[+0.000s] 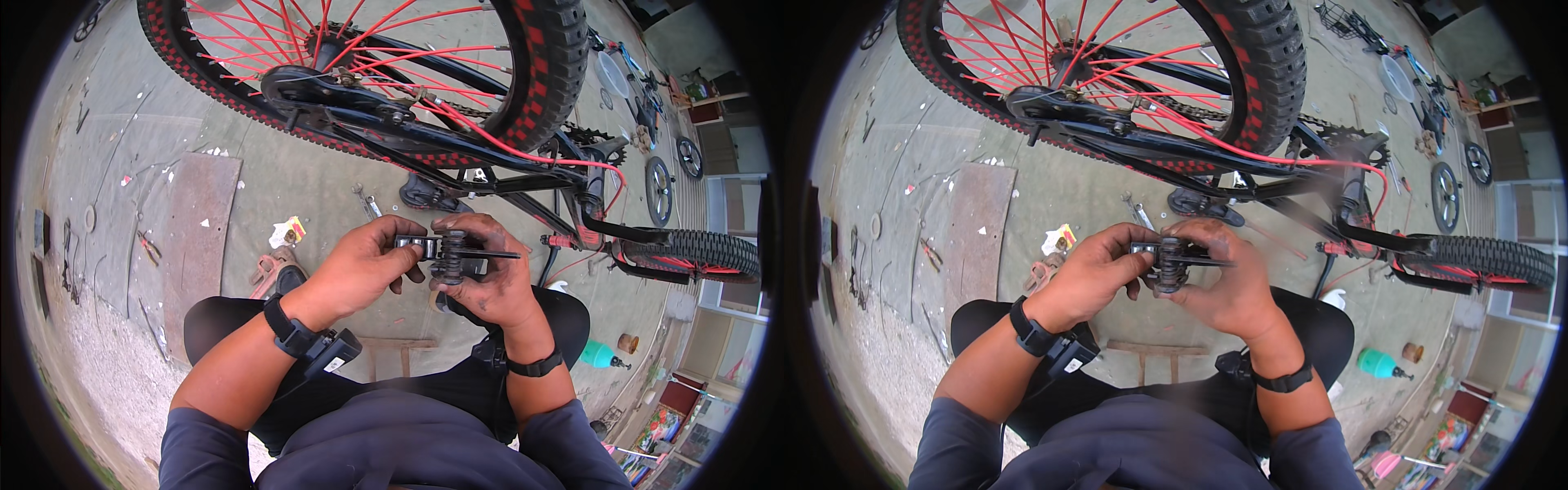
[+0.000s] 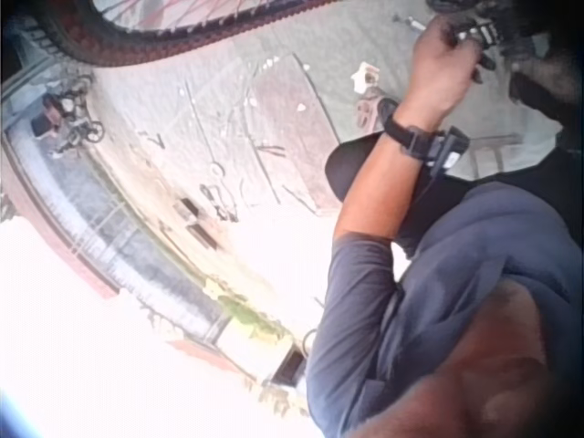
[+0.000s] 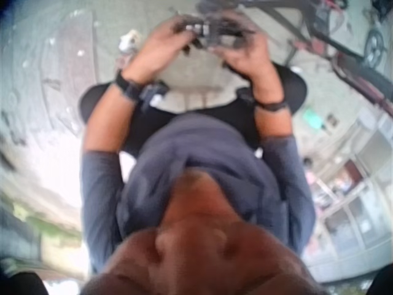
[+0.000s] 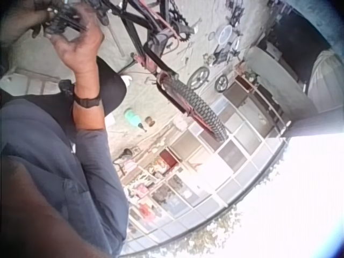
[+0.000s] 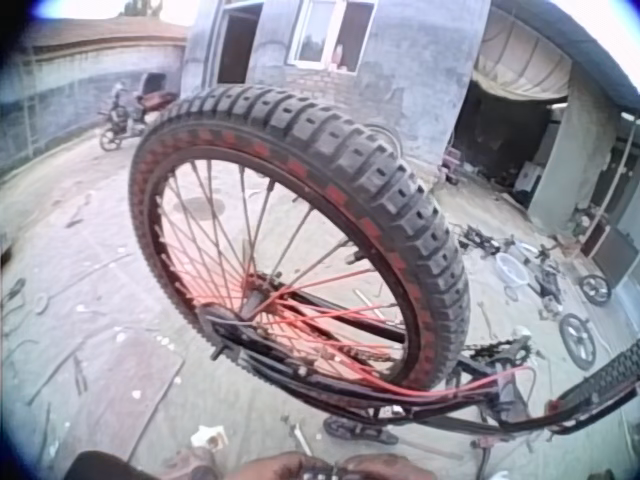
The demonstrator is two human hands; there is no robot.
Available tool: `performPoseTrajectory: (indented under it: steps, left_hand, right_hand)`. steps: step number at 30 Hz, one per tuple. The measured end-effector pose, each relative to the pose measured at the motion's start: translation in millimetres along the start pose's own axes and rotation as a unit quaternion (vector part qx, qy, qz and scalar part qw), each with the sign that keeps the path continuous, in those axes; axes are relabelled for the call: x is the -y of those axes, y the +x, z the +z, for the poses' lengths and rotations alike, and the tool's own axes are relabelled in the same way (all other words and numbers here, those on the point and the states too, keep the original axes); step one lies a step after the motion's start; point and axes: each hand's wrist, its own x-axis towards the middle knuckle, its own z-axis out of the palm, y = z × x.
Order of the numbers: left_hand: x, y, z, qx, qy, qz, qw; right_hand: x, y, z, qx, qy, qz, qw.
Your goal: The person works on a bicycle's rear wheel and drivetrain. They use a multi-tool to adjust components near the rear hub, then use a wrench to tighten the axle nuts while rotating the wheel to check alignment.
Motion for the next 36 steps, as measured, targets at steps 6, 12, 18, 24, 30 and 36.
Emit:
performPoseTrajectory:
  steps: [6,12,18,24,30,36]
  left_hand:
    - [4,0,-2,-0.01,0.013,-0.004,1.0]
    - [5,0,-2,-0.025,-0.017,-0.02,0.999]
    - [1,0,-2,-0.028,-0.097,-0.043,0.994]
    - [1,0,-2,-0.039,-0.132,-0.072,0.988]
    - [5,3,-3,-0.038,-0.098,-0.057,0.993]
    - [-3,0,-1,-0.025,-0.167,-0.069,0.983]
  right_hand:
    - [-2,1,4,0.008,-0.007,-0.026,1.0]
    - [1,3,7,0.019,-0.037,-0.041,0.998]
    - [2,6,5,0.011,-0.085,-0.081,0.993]
    - [-2,3,11,-0.003,-0.07,-0.071,0.995]
    - [0,3,10,0.011,-0.097,-0.079,0.992]
    - [-3,1,10,-0.029,-0.043,-0.021,0.998]
